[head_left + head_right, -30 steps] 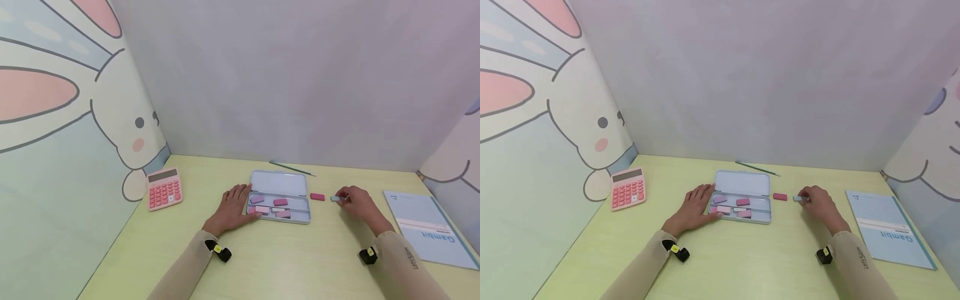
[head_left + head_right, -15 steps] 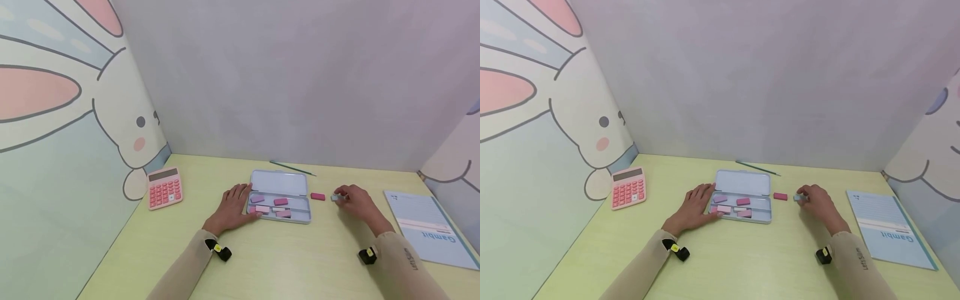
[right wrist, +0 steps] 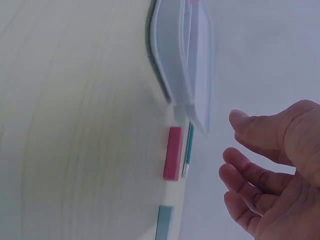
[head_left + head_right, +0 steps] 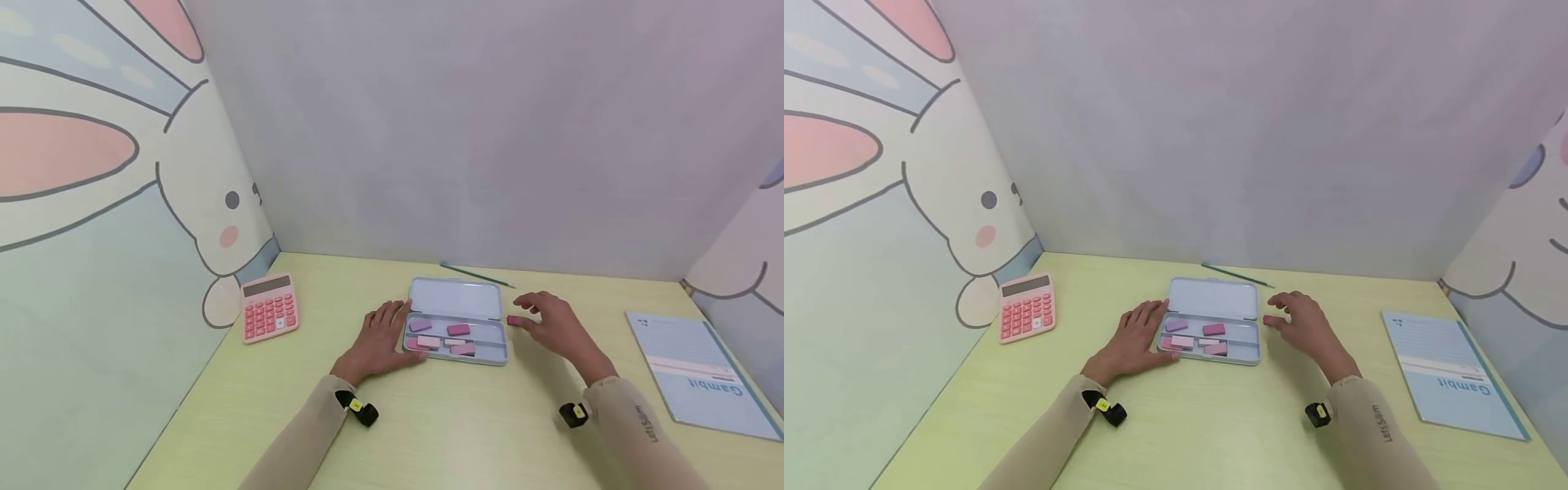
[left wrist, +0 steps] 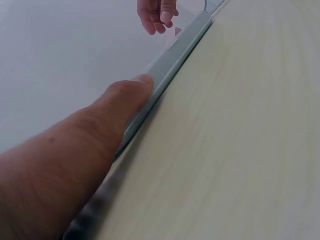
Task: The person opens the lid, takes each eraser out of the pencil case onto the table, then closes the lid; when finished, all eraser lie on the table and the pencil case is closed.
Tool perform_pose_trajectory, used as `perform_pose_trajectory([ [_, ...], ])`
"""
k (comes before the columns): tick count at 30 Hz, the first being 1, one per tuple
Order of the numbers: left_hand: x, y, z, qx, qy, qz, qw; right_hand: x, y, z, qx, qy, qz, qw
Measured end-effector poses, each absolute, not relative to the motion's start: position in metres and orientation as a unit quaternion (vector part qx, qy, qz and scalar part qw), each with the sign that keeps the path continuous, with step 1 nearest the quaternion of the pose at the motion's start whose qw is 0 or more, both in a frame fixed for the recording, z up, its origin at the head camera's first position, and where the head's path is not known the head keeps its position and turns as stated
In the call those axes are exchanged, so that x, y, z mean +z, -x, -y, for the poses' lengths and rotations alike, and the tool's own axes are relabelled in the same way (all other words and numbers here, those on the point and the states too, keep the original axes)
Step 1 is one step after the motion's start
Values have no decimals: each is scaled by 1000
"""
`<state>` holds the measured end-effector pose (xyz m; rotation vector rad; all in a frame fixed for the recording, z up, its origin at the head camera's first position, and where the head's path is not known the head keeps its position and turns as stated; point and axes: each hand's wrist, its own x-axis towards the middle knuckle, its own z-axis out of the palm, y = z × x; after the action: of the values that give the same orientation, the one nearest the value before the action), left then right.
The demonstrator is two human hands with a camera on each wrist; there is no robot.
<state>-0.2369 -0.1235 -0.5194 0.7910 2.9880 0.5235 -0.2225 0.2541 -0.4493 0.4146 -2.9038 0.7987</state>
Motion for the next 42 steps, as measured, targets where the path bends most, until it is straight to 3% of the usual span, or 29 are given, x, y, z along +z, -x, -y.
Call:
perform_pose_trajectory([
  [12,-525,237,124,154,-255,-955,2,-447,212,-193,298,-203,931,54],
  [22,-526,239,126,140,-250,-958,-2,-456,211,-145,304,-230,924,14],
  [42,-521,237,123,142,-253,-957,3,-466,221,-108,279,-233,931,-28],
])
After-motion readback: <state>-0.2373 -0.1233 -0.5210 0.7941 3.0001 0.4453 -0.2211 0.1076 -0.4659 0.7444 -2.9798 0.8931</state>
